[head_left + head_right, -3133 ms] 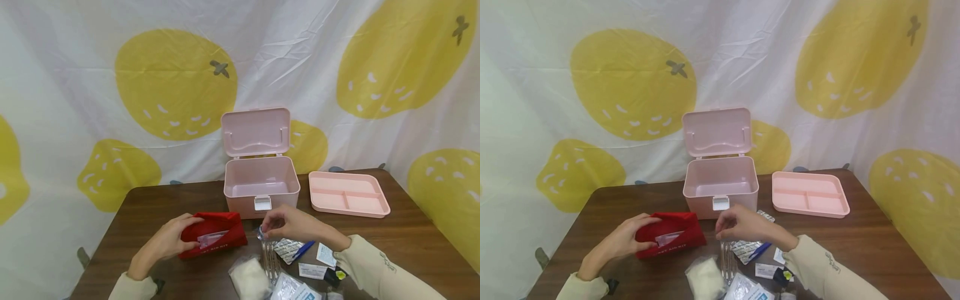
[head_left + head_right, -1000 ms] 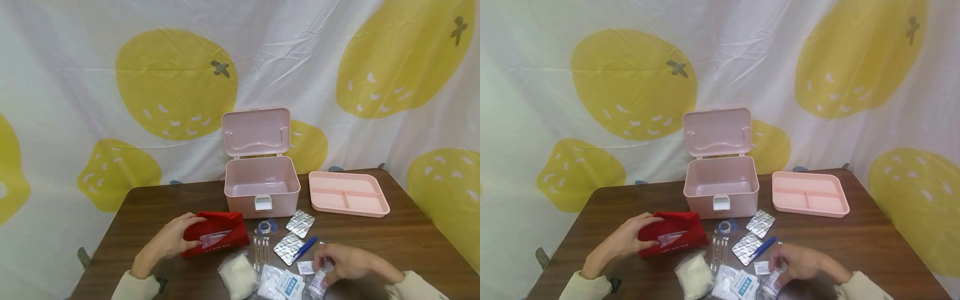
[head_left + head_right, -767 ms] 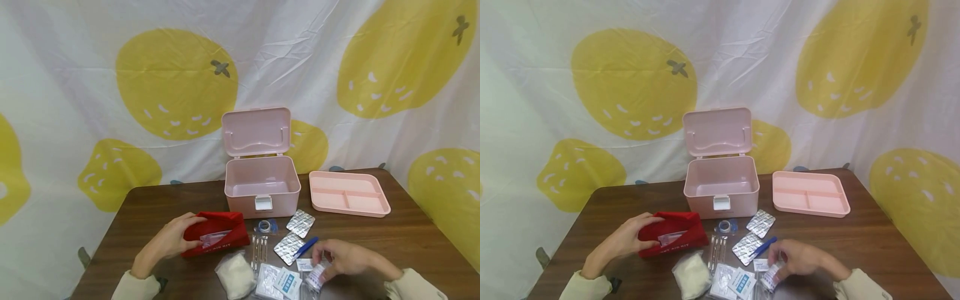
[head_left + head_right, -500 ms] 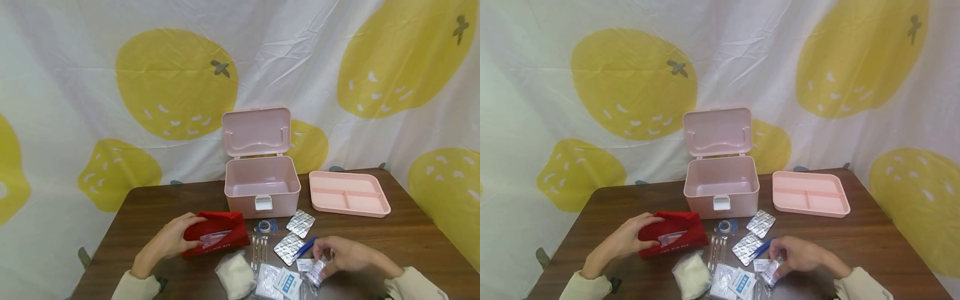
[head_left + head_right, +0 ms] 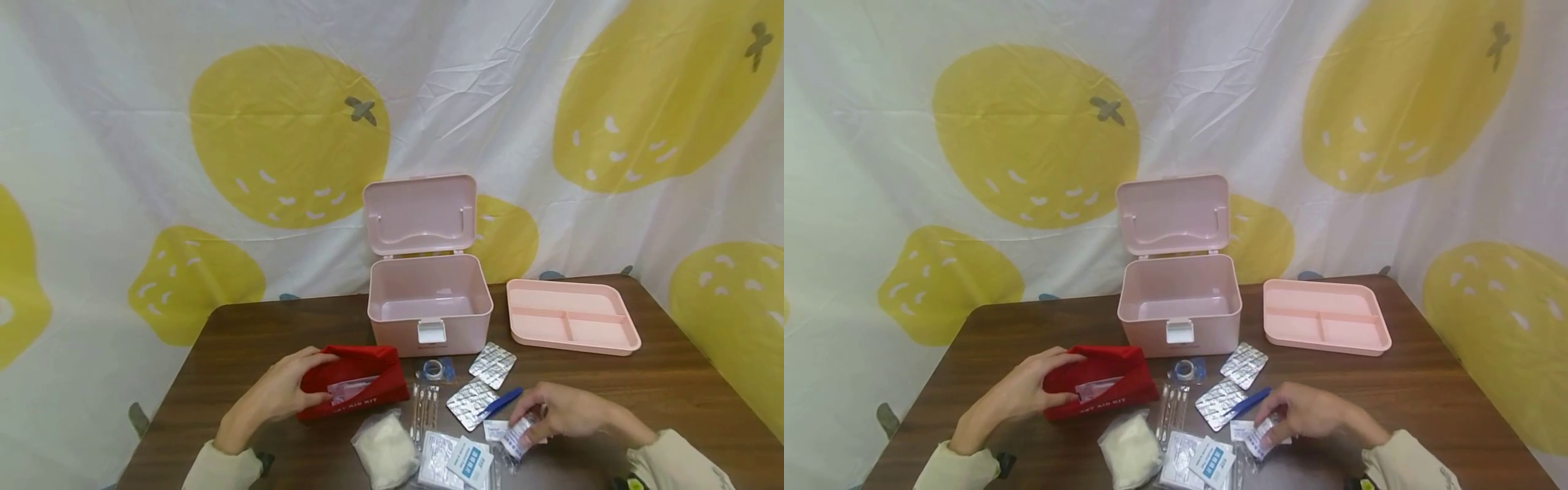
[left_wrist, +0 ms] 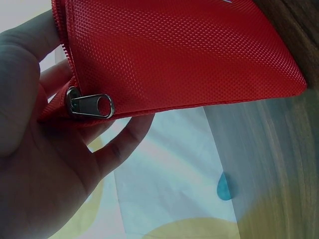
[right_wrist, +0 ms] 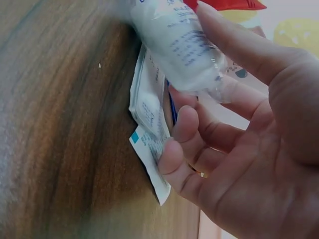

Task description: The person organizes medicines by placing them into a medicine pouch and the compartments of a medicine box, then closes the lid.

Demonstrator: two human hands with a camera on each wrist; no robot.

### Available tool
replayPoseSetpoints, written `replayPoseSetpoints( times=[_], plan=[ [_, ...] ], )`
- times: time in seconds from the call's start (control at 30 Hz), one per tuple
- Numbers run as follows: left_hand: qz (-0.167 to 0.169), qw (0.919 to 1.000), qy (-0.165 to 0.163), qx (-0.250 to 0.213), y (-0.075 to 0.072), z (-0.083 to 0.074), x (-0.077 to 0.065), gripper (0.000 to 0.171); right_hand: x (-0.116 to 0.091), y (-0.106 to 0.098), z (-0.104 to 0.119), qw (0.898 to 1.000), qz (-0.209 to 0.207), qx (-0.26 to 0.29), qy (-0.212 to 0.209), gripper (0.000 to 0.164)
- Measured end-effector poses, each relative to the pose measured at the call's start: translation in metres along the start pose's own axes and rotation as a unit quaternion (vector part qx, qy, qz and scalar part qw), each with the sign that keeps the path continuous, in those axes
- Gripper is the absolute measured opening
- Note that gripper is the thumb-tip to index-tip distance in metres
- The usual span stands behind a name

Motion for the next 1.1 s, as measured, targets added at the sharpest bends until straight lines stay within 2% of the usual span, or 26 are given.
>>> replayPoseSetpoints(
  times=[0.1, 0.33, 0.7, 1.1],
  plan=[
    [0.004, 1.0, -0.004, -0.001, 0.0, 0.0, 0.0, 0.054, 0.002, -0.003, -0.001, 1.0, -0.004, -0.005, -0.004, 0.021],
    [0.004, 1.0, -0.003, -0.001, -0.001, 0.0, 0.001, 0.054, 0.004, -0.008, -0.002, 0.999, -0.043, -0.016, 0.006, 0.016],
    [0.001, 1.0, -0.003, 0.005, -0.001, 0.0, 0.0, 0.054, 0.009, -0.015, -0.001, 0.994, -0.065, 0.083, -0.009, 0.018],
    [-0.001, 1.0, 0.002, 0.003, 0.0, 0.001, 0.0, 0.054, 0.024, -0.018, 0.017, 0.99, -0.096, 0.106, 0.011, 0.021]
  ],
)
Point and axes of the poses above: each hand's wrist, its own x-axis towards the middle knuckle, its own y-axis out of the palm, z = x × y, the point moved 2 cm from there along x, towards the middle knuckle, and after that the axes turned 10 degrees about x, right-handed, at the moved point
